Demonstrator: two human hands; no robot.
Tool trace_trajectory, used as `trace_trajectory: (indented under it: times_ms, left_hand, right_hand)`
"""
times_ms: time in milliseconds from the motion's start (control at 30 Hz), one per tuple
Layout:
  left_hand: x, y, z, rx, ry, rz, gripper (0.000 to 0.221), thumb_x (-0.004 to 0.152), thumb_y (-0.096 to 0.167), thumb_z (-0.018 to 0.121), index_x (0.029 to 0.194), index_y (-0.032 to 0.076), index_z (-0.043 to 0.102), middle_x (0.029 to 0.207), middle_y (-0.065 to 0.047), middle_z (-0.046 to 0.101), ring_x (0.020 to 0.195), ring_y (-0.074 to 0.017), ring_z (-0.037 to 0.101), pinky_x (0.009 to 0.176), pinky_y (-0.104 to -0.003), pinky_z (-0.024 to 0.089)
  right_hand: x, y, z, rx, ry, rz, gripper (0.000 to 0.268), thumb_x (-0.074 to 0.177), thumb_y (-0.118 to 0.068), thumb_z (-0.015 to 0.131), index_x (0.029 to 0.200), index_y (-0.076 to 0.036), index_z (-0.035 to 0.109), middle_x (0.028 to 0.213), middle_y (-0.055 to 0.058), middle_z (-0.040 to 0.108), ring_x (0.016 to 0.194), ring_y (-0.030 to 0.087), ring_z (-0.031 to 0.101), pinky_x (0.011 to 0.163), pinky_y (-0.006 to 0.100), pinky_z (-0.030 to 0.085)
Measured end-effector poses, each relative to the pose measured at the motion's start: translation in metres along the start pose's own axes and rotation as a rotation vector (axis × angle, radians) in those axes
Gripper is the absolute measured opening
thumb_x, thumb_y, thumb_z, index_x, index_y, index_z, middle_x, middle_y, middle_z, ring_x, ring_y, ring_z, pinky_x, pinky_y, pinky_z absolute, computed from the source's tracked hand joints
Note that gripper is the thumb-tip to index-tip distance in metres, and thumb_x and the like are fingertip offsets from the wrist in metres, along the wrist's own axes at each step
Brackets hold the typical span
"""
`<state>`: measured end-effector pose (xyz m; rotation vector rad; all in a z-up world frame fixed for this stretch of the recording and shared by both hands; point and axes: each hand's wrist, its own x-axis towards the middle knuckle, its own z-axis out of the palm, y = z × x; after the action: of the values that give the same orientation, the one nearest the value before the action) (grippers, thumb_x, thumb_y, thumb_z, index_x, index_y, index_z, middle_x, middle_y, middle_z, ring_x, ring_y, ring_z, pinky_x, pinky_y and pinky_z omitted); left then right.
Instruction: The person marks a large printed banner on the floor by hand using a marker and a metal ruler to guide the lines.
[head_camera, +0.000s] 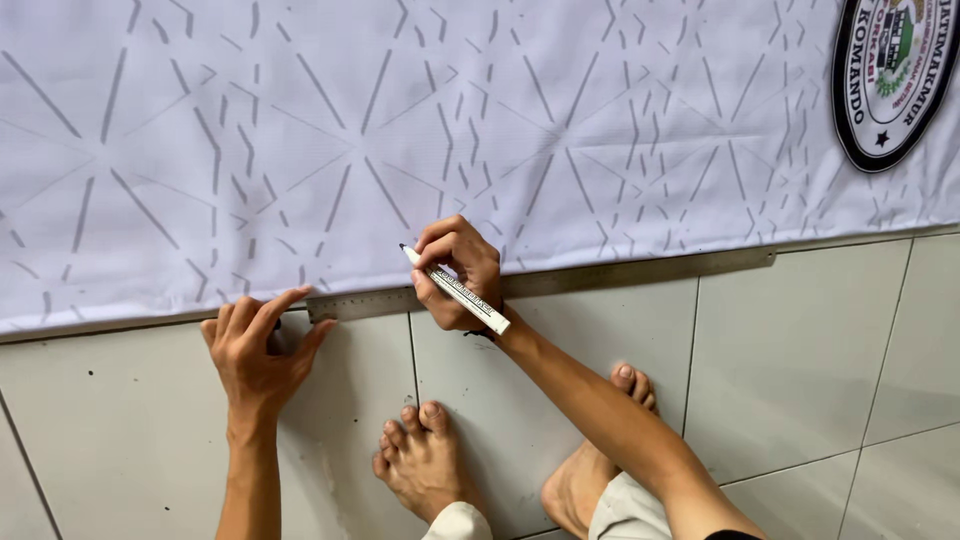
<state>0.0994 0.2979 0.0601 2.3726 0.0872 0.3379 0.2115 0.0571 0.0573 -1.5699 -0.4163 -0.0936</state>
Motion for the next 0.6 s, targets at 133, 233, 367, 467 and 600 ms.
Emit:
trace_trajectory:
  times_ms: [133, 233, 367, 467, 600]
  left_hand:
    - [-0.004, -0.002, 0.002, 0.004, 0.008, -0.011, 0.045, 0.078, 0.032, 0.093, 0.119, 0.016, 0.081, 0.076, -0.005, 0.050, 0.072, -0.0232, 0.048, 0.078, -0.034, 0.042]
    - [-0.001, 0.001, 0.001, 0.005, 0.010, 0.001, 0.049, 0.077, 0.031, 0.094, 0.121, 0.015, 0.080, 0.077, -0.006, 0.050, 0.071, -0.0235, 0.047, 0.077, -0.035, 0.040]
    - [-0.008, -0.010, 0.006, 0.043, 0.017, 0.007, 0.046, 0.080, 0.034, 0.091, 0.122, 0.016, 0.079, 0.076, -0.004, 0.048, 0.071, -0.0228, 0.047, 0.079, -0.034, 0.037]
    - [-0.010, -0.012, 0.008, 0.056, 0.036, -0.016, 0.044, 0.085, 0.034, 0.088, 0.124, 0.017, 0.078, 0.076, -0.003, 0.047, 0.071, -0.0226, 0.048, 0.077, -0.034, 0.036]
    - [-0.008, -0.008, 0.008, 0.050, 0.052, -0.032, 0.044, 0.087, 0.034, 0.087, 0.125, 0.015, 0.076, 0.076, -0.003, 0.046, 0.070, -0.0220, 0.047, 0.075, -0.034, 0.034]
  right_hand:
    - [-0.003, -0.002, -0.003, 0.015, -0.008, -0.004, 0.008, 0.083, -0.001, 0.073, 0.084, -0.007, 0.067, 0.094, 0.009, 0.066, 0.078, 0.015, 0.063, 0.067, 0.025, 0.057]
    - [-0.005, -0.006, -0.001, 0.026, -0.004, -0.004, 0.009, 0.082, -0.001, 0.074, 0.083, -0.006, 0.067, 0.093, 0.010, 0.066, 0.077, 0.017, 0.064, 0.067, 0.025, 0.057]
    - [-0.010, -0.008, 0.006, 0.009, -0.010, -0.040, 0.009, 0.080, -0.001, 0.074, 0.081, -0.007, 0.068, 0.092, 0.010, 0.067, 0.076, 0.018, 0.065, 0.066, 0.025, 0.057]
    - [-0.016, -0.010, 0.013, 0.016, -0.027, -0.039, 0.011, 0.078, 0.000, 0.075, 0.081, -0.008, 0.068, 0.091, 0.010, 0.068, 0.075, 0.020, 0.066, 0.066, 0.028, 0.057]
    - [-0.022, -0.014, 0.020, 0.034, -0.053, -0.030, 0.011, 0.078, 0.000, 0.074, 0.081, -0.008, 0.068, 0.091, 0.010, 0.069, 0.075, 0.021, 0.067, 0.066, 0.030, 0.057]
